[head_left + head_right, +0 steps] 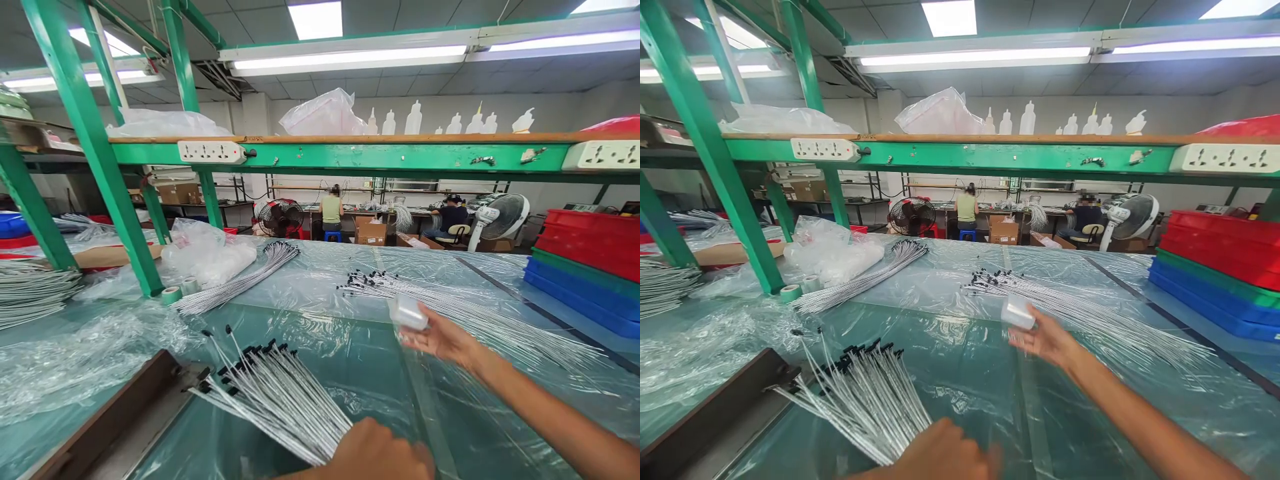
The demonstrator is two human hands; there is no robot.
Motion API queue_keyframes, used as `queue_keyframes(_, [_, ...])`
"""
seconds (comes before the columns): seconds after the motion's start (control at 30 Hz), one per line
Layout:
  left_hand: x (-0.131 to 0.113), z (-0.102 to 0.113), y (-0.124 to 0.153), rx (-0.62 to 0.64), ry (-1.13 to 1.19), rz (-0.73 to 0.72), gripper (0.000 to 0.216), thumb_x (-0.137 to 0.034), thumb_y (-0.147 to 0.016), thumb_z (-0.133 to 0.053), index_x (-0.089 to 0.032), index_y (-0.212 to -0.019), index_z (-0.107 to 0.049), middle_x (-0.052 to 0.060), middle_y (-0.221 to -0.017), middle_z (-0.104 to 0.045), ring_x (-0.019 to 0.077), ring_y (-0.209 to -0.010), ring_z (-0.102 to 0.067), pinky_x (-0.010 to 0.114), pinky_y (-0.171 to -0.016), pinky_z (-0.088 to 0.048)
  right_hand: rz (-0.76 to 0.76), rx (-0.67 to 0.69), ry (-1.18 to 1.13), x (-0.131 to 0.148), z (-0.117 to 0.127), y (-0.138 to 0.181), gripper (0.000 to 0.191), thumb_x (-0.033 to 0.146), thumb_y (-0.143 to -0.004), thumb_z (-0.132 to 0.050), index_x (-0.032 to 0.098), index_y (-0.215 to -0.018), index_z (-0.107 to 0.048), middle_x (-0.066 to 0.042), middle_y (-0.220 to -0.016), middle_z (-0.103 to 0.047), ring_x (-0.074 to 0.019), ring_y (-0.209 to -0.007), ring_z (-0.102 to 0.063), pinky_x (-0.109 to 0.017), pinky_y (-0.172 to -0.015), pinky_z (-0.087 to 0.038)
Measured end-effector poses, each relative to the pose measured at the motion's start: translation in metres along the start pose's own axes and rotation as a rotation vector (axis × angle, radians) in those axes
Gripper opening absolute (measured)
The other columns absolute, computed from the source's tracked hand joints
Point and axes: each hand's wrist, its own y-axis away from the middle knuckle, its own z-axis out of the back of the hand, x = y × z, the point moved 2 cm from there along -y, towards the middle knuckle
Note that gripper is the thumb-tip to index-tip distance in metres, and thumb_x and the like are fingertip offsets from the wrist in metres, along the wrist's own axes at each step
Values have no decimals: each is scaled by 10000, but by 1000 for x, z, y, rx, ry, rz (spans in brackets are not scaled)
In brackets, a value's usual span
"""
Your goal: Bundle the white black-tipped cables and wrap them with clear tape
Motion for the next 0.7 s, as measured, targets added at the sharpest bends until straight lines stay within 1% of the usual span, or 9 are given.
queue_keyframes(0.1, [14, -4, -8, -63, 37, 94, 277, -283, -744, -449, -91, -893, -583, 159, -684, -666, 295, -624, -632, 324, -451, -423, 86, -10, -47, 43, -10, -18, 270, 267, -797, -507, 193, -1040, -416, -79, -873, -637, -220, -800, -646, -387, -722, -510])
queue_keyframes(0.2, [30, -1, -10, -111, 109, 197, 383, -328, -597, -566, -94, -900, -576, 164, -759, -666, 319, -675, -625, 375, -534, -466, 171, 14, -86, 85, -26, -25, 271, 290, -806, -487, 194, -1056, -446, -106, -942, -629, -244, -833, -636, -408, -700, -516])
queue_keyframes(0.3, [47, 5, -10, -193, 130, 302, 369, -259, -541, -535, -95, -868, -585, 172, -774, -663, 328, -696, -620, 399, -573, -475, 248, 47, -100, 119, -46, -16, 299, 335, -808, -473, 155, -1046, -496, -142, -1038, -598, -281, -892, -609, -440, -702, -501])
queue_keyframes(0.37, [60, 6, -12, -213, 125, 346, 340, -250, -533, -503, -87, -812, -606, 191, -773, -659, 339, -702, -616, 409, -583, -473, 294, 90, -89, 133, -60, -4, 341, 364, -822, -441, 137, -1068, -504, -150, -1127, -551, -293, -957, -572, -451, -726, -476])
queue_keyframes(0.4, [67, 6, -14, -201, 129, 357, 327, -251, -530, -493, -82, -782, -616, 200, -768, -656, 344, -702, -614, 411, -584, -470, 318, 117, -81, 137, -66, 3, 359, 373, -829, -423, 134, -1086, -500, -150, -1163, -528, -298, -981, -555, -461, -736, -465])
queue_keyframes(0.47, [82, 4, -21, -147, 155, 357, 308, -238, -522, -479, -75, -735, -631, 207, -755, -649, 346, -696, -608, 399, -569, -462, 347, 199, -61, 139, -79, 19, 376, 374, -823, -435, 163, -1129, -485, -139, -1204, -505, -311, -1010, -534, -487, -769, -447])
queue_keyframes(0.57, [104, 1, -31, -49, 230, 359, 284, -195, -499, -472, -77, -696, -639, 190, -735, -641, 323, -675, -596, 351, -509, -436, 358, 339, -23, 129, -93, 47, 404, 374, -771, -511, 282, -1162, -469, -85, -1201, -529, -323, -1006, -540, -513, -833, -438])
queue_keyframes(0.63, [119, -1, -37, -9, 283, 375, 266, -177, -496, -472, -82, -683, -637, 157, -691, -628, 286, -635, -582, 315, -460, -406, 374, 380, 2, 111, -93, 66, 455, 399, -730, -547, 365, -1172, -446, -31, -1214, -522, -324, -1004, -543, -517, -849, -447])
queue_keyframes(0.7, [133, -2, -42, 33, 369, 396, 238, -166, -496, -486, -97, -669, -634, 93, -595, -587, 222, -555, -547, 276, -413, -370, 405, 354, 51, 83, -82, 81, 515, 441, -687, -571, 426, -1178, -414, 20, -1245, -489, -322, -1028, -526, -513, -832, -472])
